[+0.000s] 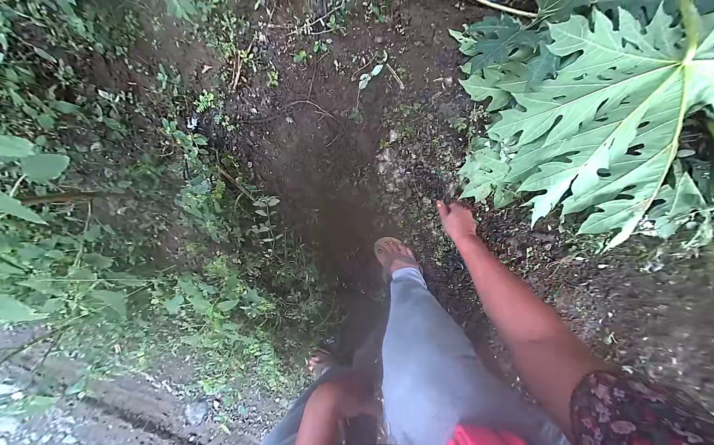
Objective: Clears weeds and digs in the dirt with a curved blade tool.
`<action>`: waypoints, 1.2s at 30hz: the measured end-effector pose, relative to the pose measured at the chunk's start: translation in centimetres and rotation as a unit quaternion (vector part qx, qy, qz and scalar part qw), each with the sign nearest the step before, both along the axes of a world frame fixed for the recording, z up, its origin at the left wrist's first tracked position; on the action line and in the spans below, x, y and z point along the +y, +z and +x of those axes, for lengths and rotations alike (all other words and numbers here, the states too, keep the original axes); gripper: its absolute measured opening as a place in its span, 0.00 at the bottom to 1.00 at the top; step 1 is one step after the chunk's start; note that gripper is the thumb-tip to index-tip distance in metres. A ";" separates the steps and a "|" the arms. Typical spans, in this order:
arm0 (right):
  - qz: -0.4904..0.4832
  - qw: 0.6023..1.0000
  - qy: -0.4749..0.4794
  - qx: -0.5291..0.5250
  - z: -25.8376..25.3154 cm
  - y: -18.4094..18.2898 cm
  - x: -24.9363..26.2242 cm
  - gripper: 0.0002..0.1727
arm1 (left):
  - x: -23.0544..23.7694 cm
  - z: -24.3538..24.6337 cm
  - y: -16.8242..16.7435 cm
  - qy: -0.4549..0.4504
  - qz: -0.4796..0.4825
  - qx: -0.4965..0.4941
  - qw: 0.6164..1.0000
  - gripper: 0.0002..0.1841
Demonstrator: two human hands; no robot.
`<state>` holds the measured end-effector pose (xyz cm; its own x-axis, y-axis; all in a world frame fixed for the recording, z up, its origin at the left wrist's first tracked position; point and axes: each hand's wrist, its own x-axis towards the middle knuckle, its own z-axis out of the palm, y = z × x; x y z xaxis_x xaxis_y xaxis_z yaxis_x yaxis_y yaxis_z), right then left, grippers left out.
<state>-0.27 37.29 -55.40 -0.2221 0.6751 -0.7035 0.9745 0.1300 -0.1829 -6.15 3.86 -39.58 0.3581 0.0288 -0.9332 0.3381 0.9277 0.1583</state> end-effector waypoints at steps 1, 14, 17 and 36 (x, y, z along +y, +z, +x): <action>-0.029 0.998 0.031 -0.036 -0.7 -0.2 -0.3 0.43 | 0.2 0.1 0.2 0.006 -0.005 0.008 1.000 0.38; -0.108 0.983 0.131 -0.076 -1.0 -2.4 -0.4 0.19 | 1.5 -0.3 1.7 0.010 0.018 -0.006 1.000 0.34; -0.108 0.987 0.114 -0.028 0.5 -2.8 0.3 0.18 | 1.4 -0.4 1.5 0.000 0.027 -0.012 1.000 0.34; 0.118 0.989 -0.003 -0.090 -9.8 2.1 15.9 0.51 | -1.8 -1.1 -1.3 0.059 0.032 -0.045 0.997 0.38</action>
